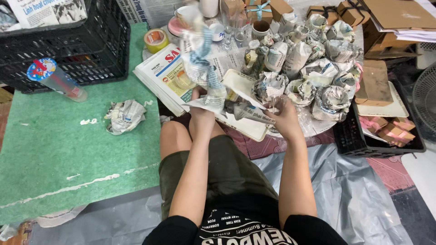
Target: The person sits on the floor and wraps small ceramic cups and saucers in newspaper. They fold the paper around each item, secure it with tape, and place the wrapped units into a tray. The process is repeated for several items.
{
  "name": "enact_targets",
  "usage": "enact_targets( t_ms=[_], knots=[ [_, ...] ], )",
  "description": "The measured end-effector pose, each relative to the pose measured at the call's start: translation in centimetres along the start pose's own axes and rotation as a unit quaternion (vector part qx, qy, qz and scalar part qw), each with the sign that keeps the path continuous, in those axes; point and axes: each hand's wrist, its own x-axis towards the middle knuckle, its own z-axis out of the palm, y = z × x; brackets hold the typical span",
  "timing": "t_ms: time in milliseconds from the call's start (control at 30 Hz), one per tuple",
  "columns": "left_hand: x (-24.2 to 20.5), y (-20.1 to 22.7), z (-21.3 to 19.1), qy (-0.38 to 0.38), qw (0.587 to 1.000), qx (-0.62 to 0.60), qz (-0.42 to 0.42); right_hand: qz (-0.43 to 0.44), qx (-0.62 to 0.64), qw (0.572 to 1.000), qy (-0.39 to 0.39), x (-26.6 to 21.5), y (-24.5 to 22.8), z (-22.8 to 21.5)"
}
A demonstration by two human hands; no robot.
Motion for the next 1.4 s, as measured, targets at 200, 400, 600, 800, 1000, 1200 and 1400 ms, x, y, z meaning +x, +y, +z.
enact_targets(
  t_ms=[200, 400, 600, 800, 1000, 1200, 1400],
  knots=[
    [1.0, -0.3, 1.1, 0.074, 0.996, -0.051, 0.016, 0.215, 0.117, 0.962, -0.122, -1.1, -0.2, 0.1],
    [2.7, -3.5, -1.5, 0.059, 0.993, -0.104, 0.021, 0.047, 0.097, 0.994, 0.028, -0.3, -0.5, -0.1],
    [0.2, -2.7, -1.1, 0.145, 0.986, -0.034, 0.069, 0.254, 0.137, 0.957, -0.038, -0.7, -4.0, 0.8],
    [-1.2, -1.3, -0.6, 0.18, 0.979, -0.071, 0.059, 0.179, 0.21, 0.95, -0.148, -2.1, -3.6, 3.9],
    [1.5, -5.3, -3.5, 0.167, 0.977, -0.12, 0.062, 0.155, 0.038, 0.986, -0.04, -0.9, -1.8, 0.8],
    [1.6, -6.7, -5.7, 0.077, 0.964, -0.208, -0.148, -0.045, 0.026, 0.998, -0.035, -1.6, -2.7, -1.1],
    [1.0, -5.3, -4.3, 0.135, 0.982, -0.135, 0.015, 0.0, 0.045, 0.994, 0.104, -1.4, -3.7, -0.2]
  ],
)
